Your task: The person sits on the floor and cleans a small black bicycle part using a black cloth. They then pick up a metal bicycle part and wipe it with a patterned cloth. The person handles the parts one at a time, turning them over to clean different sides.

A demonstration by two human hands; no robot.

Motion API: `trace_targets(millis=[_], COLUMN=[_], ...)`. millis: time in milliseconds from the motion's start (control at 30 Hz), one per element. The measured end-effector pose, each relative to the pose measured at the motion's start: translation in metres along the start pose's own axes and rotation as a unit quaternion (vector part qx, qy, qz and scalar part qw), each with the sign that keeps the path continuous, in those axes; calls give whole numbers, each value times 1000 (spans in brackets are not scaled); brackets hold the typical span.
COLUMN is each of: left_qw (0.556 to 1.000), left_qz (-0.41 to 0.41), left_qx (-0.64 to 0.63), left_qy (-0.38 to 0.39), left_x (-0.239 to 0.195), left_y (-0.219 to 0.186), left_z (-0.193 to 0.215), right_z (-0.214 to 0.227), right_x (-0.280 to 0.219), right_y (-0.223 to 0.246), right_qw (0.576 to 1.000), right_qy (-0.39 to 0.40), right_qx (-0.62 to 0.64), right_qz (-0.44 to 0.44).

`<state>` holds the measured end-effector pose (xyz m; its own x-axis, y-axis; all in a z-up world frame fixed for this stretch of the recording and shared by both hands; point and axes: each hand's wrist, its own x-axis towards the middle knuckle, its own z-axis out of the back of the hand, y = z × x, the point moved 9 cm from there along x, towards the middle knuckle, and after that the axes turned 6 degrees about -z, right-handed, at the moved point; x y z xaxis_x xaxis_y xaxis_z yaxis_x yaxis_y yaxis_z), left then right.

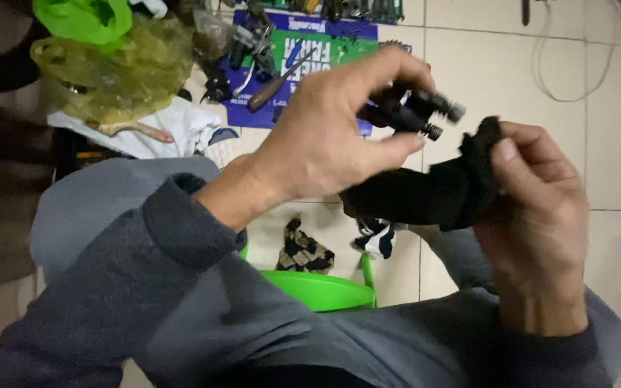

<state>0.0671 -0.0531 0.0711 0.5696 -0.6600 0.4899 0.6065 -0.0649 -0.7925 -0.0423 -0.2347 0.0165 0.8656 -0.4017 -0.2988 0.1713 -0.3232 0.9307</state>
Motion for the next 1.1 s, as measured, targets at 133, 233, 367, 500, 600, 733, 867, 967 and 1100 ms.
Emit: trace_targets(millis=[133,233,367,500,600,733,867,967,1100], left_qw=[977,913,873,833,814,760,748,745,745], left_qz=[88,291,346,341,333,372,379,402,394], left_qx=[-189,-284,-343,-435,-475,-532,-544,-531,-538], left_qy=[-40,-24,-17,-31,-26,-29,-21,-27,-17], left_x=[0,-7,-9,-14,-12,-24,-25,-29,-29], left_y=[30,44,46,48,49,59,60,61,59], left_z=[4,-2,-8,-14,-19,-34,-39,-41,-44], right_z=[8,10,4,1,0,0,2,-31,-50], right_x=[1,-1,-2,-5,-4,-2,-3,-17,-21], right_y=[1,-3,-1,-3,-1,-3,3,30,35], right_qw=[1000,999,1000,999,997,997,989,960,949], right_qy=[-20,-23,-11,-10,-42,-62,-103,-47,-21], right_qx=[-16,-12,-19,-34,-52,-54,-74,-211,-240], right_qz=[-15,-29,0,29,35,11,79,175,202])
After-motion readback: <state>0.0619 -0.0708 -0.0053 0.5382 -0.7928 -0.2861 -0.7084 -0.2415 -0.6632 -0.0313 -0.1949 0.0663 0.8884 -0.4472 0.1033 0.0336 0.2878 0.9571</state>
